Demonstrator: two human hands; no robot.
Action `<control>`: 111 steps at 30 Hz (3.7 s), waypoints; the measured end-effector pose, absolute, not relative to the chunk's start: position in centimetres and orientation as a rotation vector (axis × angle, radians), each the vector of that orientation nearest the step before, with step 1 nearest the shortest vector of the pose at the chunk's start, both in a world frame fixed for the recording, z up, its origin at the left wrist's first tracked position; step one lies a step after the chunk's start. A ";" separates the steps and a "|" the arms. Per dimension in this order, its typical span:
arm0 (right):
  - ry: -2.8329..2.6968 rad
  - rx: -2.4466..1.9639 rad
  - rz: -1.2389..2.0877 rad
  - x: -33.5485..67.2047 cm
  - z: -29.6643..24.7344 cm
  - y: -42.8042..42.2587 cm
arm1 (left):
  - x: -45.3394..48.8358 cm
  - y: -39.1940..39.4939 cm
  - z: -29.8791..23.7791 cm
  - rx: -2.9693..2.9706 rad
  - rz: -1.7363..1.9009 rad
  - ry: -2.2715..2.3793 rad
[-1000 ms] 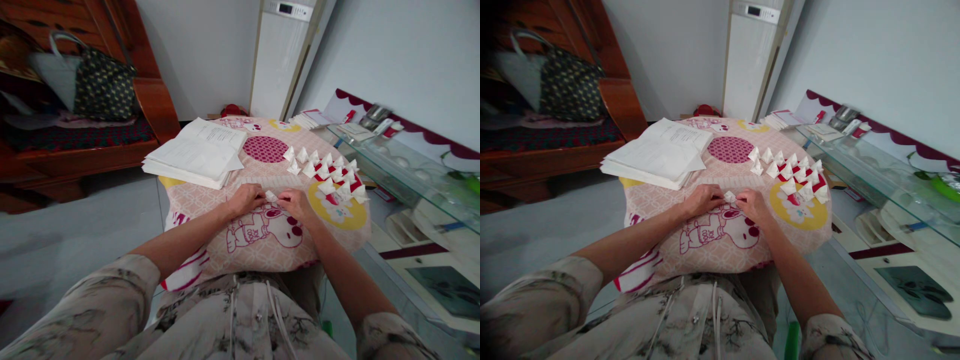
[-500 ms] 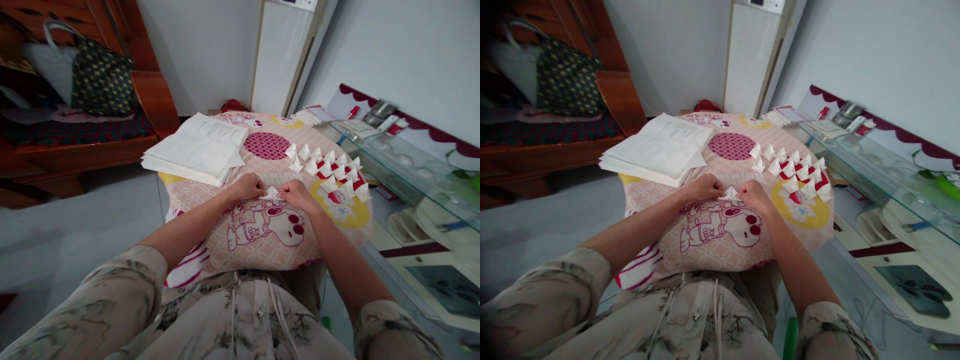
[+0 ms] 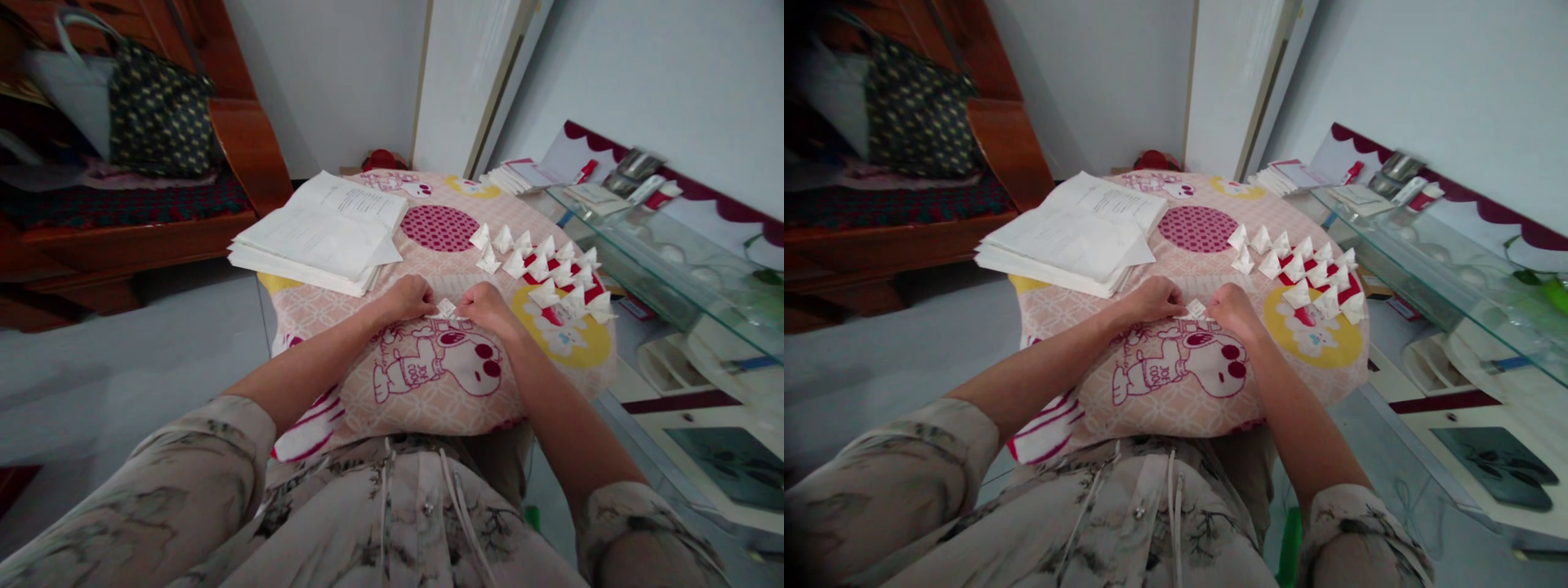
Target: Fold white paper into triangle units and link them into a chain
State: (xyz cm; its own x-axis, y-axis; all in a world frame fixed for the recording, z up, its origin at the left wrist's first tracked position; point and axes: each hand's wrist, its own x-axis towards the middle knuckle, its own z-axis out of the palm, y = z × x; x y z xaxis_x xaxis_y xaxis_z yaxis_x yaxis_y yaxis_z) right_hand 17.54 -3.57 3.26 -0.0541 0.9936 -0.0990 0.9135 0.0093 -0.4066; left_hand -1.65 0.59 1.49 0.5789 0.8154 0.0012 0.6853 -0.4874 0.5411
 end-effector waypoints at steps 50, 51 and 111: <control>-1.504 -2.093 1.100 17.8 2.7 -4.2 | -1.9 -0.2 -1.4 2.620 0.722 0.420; -1.511 -2.101 1.105 17.8 2.8 -4.2 | -2.0 -0.2 -1.4 2.624 0.720 0.422; -1.770 -1.969 0.746 16.8 2.2 -4.2 | -1.8 0.6 -1.3 2.577 0.664 0.531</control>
State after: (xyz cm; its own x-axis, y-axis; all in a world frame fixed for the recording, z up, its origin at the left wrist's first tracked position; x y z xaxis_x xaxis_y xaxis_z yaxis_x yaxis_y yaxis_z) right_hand 16.82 -4.17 2.16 0.0617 0.9897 -0.1288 0.7830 -0.1280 -0.6087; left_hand -1.83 0.58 -1.32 0.8125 0.4564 0.3627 0.2534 -0.8368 0.4853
